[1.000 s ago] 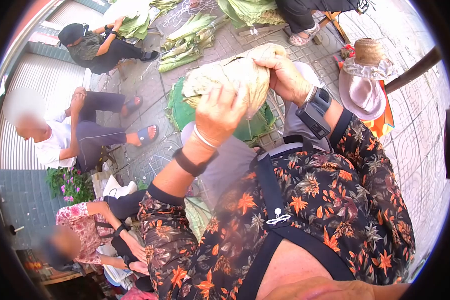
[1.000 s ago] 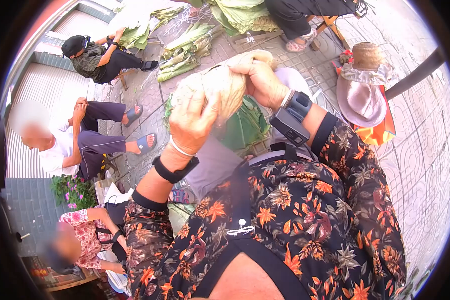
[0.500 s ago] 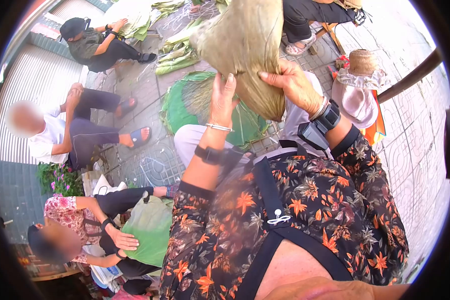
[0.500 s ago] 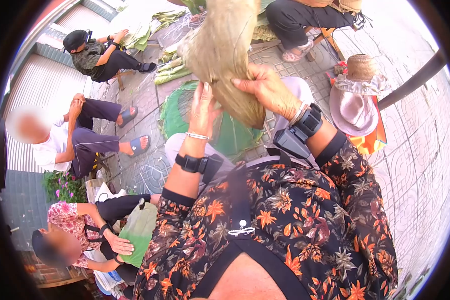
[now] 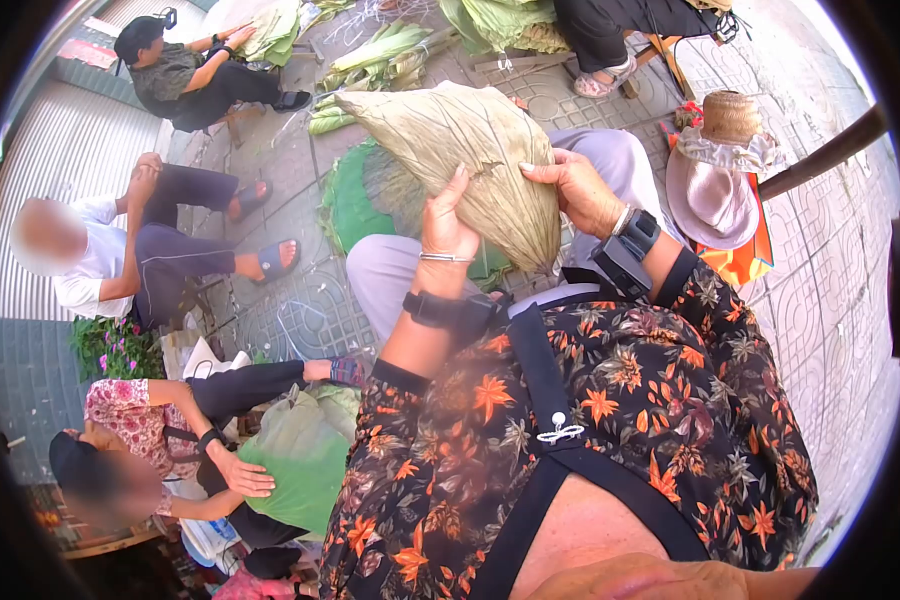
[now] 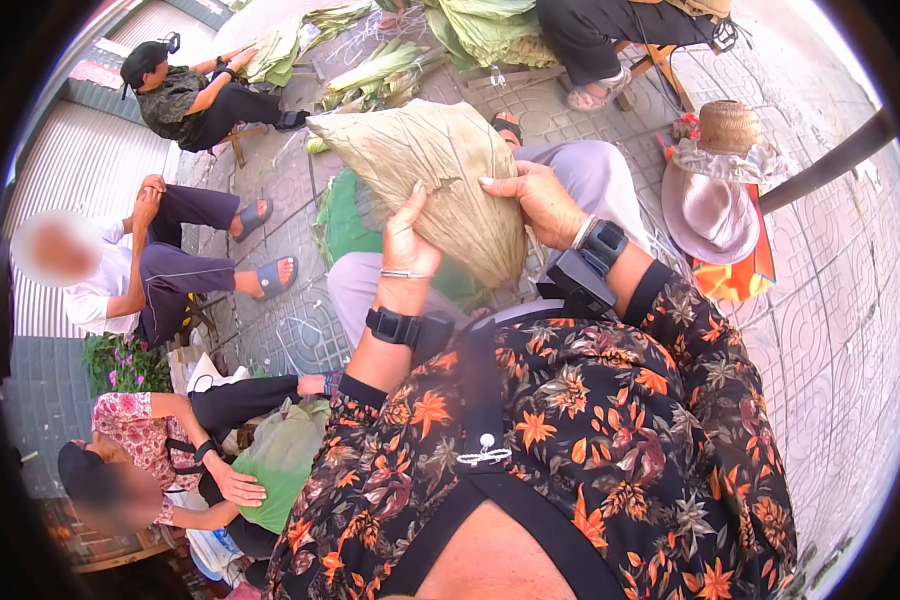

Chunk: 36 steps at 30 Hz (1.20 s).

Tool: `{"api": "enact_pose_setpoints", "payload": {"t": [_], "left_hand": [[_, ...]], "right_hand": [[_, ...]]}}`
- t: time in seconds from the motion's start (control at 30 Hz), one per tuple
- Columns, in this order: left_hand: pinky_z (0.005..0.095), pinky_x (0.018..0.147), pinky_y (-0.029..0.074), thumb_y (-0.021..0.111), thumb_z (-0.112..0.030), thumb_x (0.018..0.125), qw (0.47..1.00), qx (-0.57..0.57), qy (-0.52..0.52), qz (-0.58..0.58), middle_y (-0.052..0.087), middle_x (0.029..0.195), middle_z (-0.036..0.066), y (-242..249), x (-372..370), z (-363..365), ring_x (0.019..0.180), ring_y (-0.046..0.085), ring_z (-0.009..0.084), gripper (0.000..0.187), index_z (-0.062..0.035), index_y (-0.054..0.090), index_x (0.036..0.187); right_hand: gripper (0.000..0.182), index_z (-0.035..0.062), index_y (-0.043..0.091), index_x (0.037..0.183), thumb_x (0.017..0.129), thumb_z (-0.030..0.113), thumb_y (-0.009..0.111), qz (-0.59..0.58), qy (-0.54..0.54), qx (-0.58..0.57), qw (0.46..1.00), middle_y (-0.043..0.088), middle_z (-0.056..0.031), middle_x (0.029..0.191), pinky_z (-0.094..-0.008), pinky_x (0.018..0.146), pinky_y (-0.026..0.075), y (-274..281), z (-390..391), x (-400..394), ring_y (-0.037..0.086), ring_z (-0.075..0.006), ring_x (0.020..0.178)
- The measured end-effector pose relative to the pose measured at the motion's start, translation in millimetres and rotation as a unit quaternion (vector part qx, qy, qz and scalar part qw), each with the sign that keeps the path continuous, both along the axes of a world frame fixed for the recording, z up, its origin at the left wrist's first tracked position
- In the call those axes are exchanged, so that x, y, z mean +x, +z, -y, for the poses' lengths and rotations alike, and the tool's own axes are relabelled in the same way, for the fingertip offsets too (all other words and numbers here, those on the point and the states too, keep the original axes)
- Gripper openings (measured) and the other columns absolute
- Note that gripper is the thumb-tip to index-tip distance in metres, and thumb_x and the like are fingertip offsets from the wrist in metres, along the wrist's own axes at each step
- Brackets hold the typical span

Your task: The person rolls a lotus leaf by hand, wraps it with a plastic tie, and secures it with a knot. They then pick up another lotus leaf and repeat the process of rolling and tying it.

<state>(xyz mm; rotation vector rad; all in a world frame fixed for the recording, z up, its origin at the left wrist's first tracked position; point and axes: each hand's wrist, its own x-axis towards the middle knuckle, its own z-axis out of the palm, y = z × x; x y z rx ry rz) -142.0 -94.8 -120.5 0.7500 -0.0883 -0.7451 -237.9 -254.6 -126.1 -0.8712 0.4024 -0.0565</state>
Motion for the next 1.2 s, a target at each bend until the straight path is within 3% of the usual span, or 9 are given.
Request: {"api": "enact_pose_setpoints", "payload": {"t": [0.1,0.2,0.3,0.4,0.5,0.6,0.83,1.0,1.2], "left_hand": [[0.0417,0.1,0.039,0.06,-0.015,0.089,0.999,-0.025,-0.025,-0.017,0.055,0.123,0.011,5,0,-4,0.114,0.052,0.0256,0.042,-0.0024,0.048,0.126],[0.0426,0.102,0.037,0.056,-0.006,0.086,0.993,-0.055,-0.043,-0.093,0.054,0.125,0.012,15,1,-8,0.116,0.049,0.0279,0.042,-0.0017,0.046,0.127],[0.043,0.103,0.036,0.051,0.006,0.076,0.981,-0.114,-0.109,-0.11,0.054,0.126,0.013,8,14,-22,0.117,0.048,0.0295,0.052,-0.0005,0.045,0.127],[0.0445,0.102,0.037,0.046,0.013,0.064,0.992,-0.024,-0.111,-0.046,0.056,0.124,0.014,2,20,-27,0.116,0.05,0.0307,0.063,0.0007,0.047,0.126],[0.0431,0.1,0.039,0.048,0.014,0.063,0.991,-0.022,-0.134,0.009,0.057,0.122,0.014,-2,19,-30,0.115,0.051,0.0296,0.062,0.0005,0.05,0.123],[0.0405,0.099,0.04,0.05,0.016,0.062,0.981,-0.037,-0.188,0.031,0.059,0.118,0.012,-11,15,-24,0.113,0.053,0.028,0.06,0.0002,0.053,0.119],[0.0342,0.094,0.044,0.061,0.005,0.068,0.974,-0.03,-0.224,0.019,0.062,0.11,0.007,-14,14,-15,0.104,0.058,0.0219,0.046,-0.0019,0.058,0.112],[0.0326,0.081,0.049,0.062,-0.001,0.074,0.983,0.012,-0.181,0.005,0.063,0.1,0.007,-10,9,-8,0.093,0.061,0.0194,0.033,-0.0004,0.057,0.106],[0.0299,0.077,0.048,0.066,-0.013,0.079,0.973,0.12,-0.162,0.114,0.062,0.097,0.004,-22,19,-14,0.09,0.059,0.0146,0.026,-0.005,0.059,0.104]], "right_hand": [[0.037,0.001,0.056,0.118,0.086,0.016,0.065,-0.031,0.022,-0.068,0.997,0.063,-0.0057,0.11,-0.0318,0.09,0.046,3,5,-3,0.06,-0.0149,0.101],[0.039,-0.0014,0.055,0.118,0.087,0.02,0.065,0.05,0.047,0.028,0.997,0.06,-0.0079,0.117,-0.0322,0.094,0.043,13,0,-7,0.055,-0.017,0.109],[0.042,-0.0017,0.055,0.119,0.088,0.025,0.064,0.073,0.032,0.047,0.996,0.06,-0.0084,0.116,-0.0321,0.095,0.043,12,-5,-7,0.056,-0.0163,0.109],[0.044,-0.0021,0.055,0.119,0.089,0.03,0.062,0.076,0.028,0.06,0.995,0.061,-0.0089,0.115,-0.0313,0.095,0.043,4,1,-5,0.057,-0.0161,0.107],[0.044,-0.0023,0.057,0.116,0.091,0.034,0.059,0.103,0.039,0.086,0.99,0.063,-0.0083,0.11,-0.0298,0.09,0.046,2,3,-2,0.06,-0.0151,0.1],[0.042,-0.0012,0.06,0.11,0.092,0.036,0.057,0.068,0.073,0.005,0.995,0.064,-0.0059,0.102,-0.0266,0.083,0.047,5,-1,-2,0.06,-0.0111,0.092],[0.039,0.002,0.064,0.103,0.092,0.038,0.056,0.075,0.057,-0.129,0.987,0.062,-0.0006,0.09,-0.0238,0.075,0.045,4,-22,-1,0.055,-0.007,0.083],[0.052,0.0007,0.052,0.125,0.092,0.041,0.054,0.116,0.084,-0.208,0.967,0.055,-0.0091,0.117,-0.0278,0.092,0.04,-11,-20,4,0.051,-0.0136,0.107],[0.061,-0.0023,0.043,0.131,0.089,0.039,0.06,0.096,0.147,-0.082,0.981,0.053,-0.0091,0.121,-0.029,0.095,0.04,-14,-26,-2,0.049,-0.0138,0.111]]}}
